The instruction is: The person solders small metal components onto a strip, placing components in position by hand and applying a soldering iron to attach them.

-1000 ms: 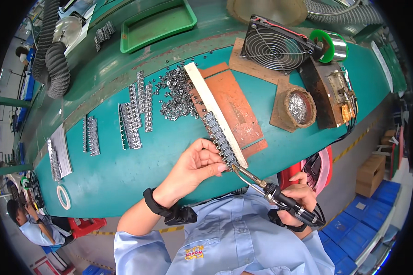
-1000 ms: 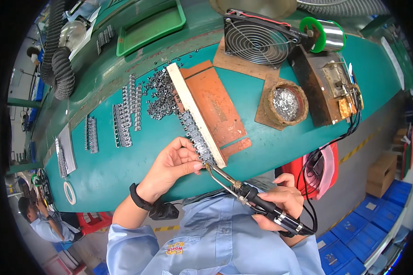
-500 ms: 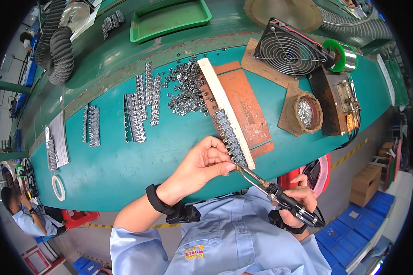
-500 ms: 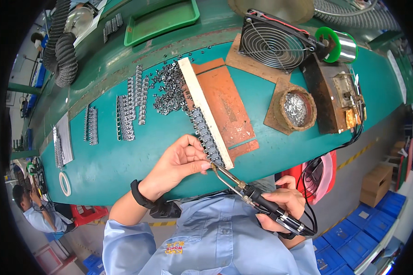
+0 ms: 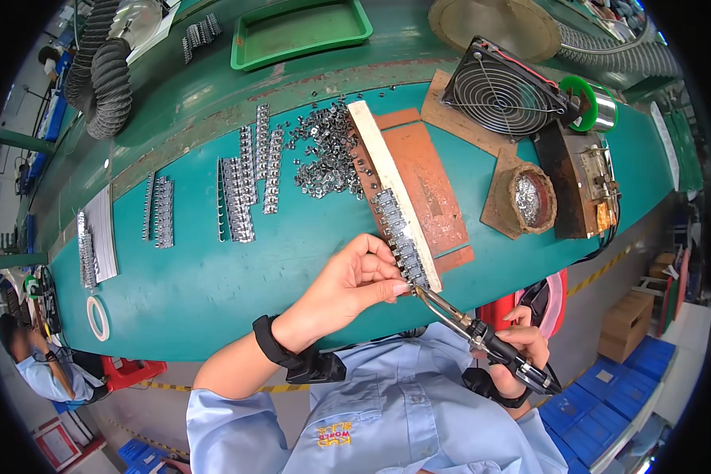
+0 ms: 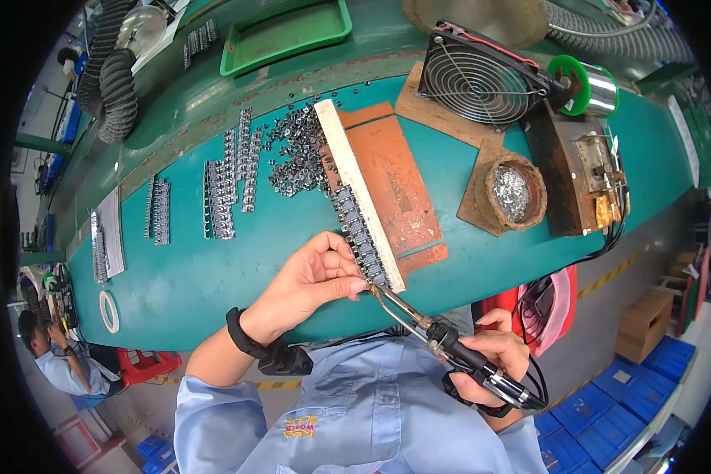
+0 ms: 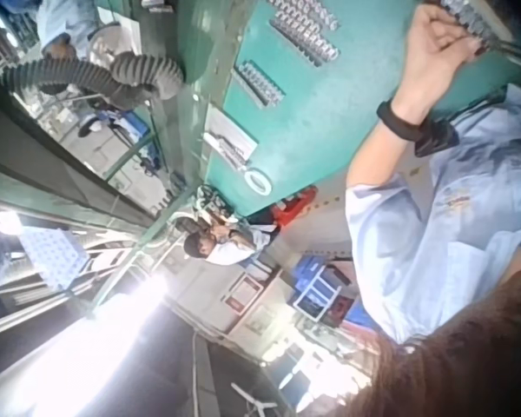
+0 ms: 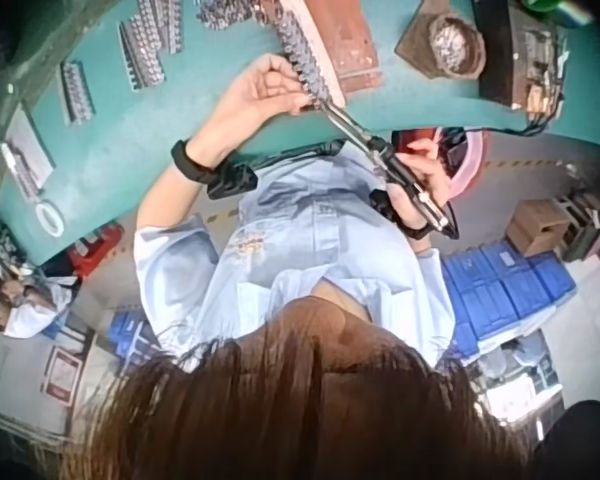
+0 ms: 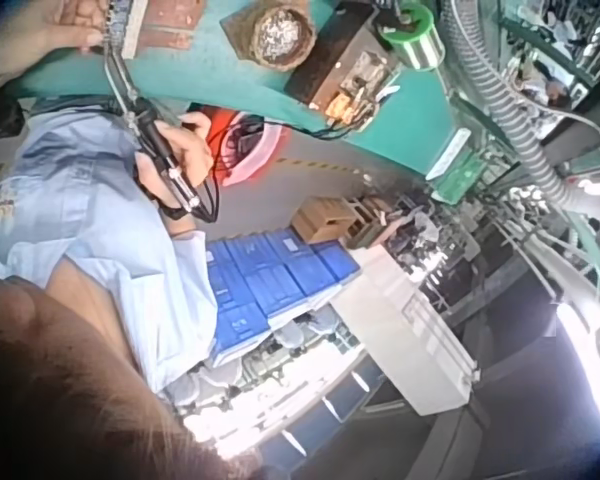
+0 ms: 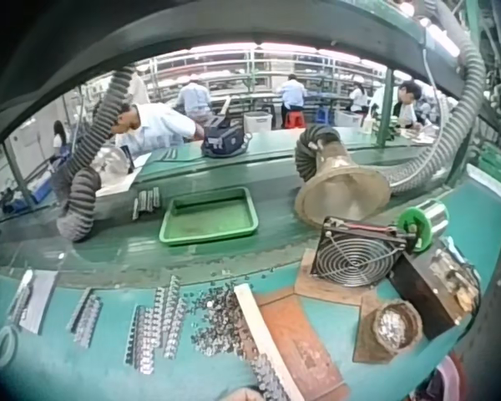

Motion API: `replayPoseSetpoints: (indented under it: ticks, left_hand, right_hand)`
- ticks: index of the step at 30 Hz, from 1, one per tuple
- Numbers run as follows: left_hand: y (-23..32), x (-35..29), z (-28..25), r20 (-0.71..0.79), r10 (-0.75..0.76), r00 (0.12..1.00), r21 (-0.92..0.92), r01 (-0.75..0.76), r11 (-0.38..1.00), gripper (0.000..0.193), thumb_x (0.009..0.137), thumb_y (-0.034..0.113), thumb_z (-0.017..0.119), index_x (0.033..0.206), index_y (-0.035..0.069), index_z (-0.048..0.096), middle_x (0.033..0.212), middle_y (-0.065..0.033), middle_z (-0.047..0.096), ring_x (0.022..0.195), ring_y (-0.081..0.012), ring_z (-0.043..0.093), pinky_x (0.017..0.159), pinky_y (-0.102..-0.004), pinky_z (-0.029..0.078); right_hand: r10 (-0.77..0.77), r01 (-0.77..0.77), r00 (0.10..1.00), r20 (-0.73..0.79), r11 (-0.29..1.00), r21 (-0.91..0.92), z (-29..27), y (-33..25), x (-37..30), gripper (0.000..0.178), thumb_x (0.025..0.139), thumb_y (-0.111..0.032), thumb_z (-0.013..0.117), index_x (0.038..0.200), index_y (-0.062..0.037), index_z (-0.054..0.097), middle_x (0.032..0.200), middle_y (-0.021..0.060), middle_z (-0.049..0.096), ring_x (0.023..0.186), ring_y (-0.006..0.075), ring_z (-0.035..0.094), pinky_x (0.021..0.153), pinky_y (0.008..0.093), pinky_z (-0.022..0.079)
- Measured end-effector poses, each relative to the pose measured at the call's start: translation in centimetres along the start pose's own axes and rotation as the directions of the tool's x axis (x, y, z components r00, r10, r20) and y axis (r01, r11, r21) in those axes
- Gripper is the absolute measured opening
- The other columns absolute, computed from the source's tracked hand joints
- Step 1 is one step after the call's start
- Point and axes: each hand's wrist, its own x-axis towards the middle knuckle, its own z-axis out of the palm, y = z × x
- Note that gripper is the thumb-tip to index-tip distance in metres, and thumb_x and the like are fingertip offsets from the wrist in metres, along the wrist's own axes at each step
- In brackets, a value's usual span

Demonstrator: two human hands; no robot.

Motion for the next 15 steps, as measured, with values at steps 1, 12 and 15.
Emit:
replayPoseSetpoints:
  ticks: [1, 12, 15]
  left_hand:
    - [-0.03, -0.01, -0.02, 0.001, 0.001, 1.0, -0.003, -0.001, 1.0, 0.024, 0.081, -0.002, 0.059, 0.096, 0.004, 0.041, 0.084, -0.0066, 0.059, 0.08, -0.0112, 0.058, 0.071, -0.0238, 0.047]
    - [-0.18, -0.04, -0.09, -0.004, 0.001, 1.0, -0.01, -0.001, 1.0, 0.025, 0.081, -0.003, 0.058, 0.095, 0.005, 0.04, 0.084, -0.0068, 0.059, 0.08, -0.011, 0.058, 0.07, -0.0241, 0.047]
    - [-0.24, -0.02, -0.19, 0.004, 0.004, 1.0, -0.005, -0.004, 1.0, 0.025, 0.081, -0.003, 0.058, 0.096, 0.005, 0.041, 0.085, -0.007, 0.059, 0.08, -0.0112, 0.058, 0.07, -0.0241, 0.047]
  right_hand:
    - [-0.001, 0.001, 1.0, 0.001, 1.0, 0.0, 0.06, -0.03, -0.04, 0.038, 0.07, -0.028, 0.069, 0.091, -0.003, 0.051, 0.063, 0.0052, 0.065, 0.06, 0.0146, 0.064, 0.083, 0.0352, 0.033]
    - [0.095, -0.095, 0.995, 0.023, 0.995, 0.016, 0.35, -0.22, -0.22, 0.044, 0.073, -0.038, 0.066, 0.09, -0.001, 0.049, 0.056, 0.0056, 0.063, 0.068, 0.0138, 0.05, 0.088, 0.037, 0.026]
    - [0.03, -0.031, 0.999, 0.014, 0.999, 0.034, 0.15, 0.56, -0.4, 0.042, 0.071, -0.032, 0.068, 0.094, -0.0021, 0.049, 0.066, 0.0068, 0.064, 0.064, 0.0136, 0.057, 0.082, 0.0345, 0.033]
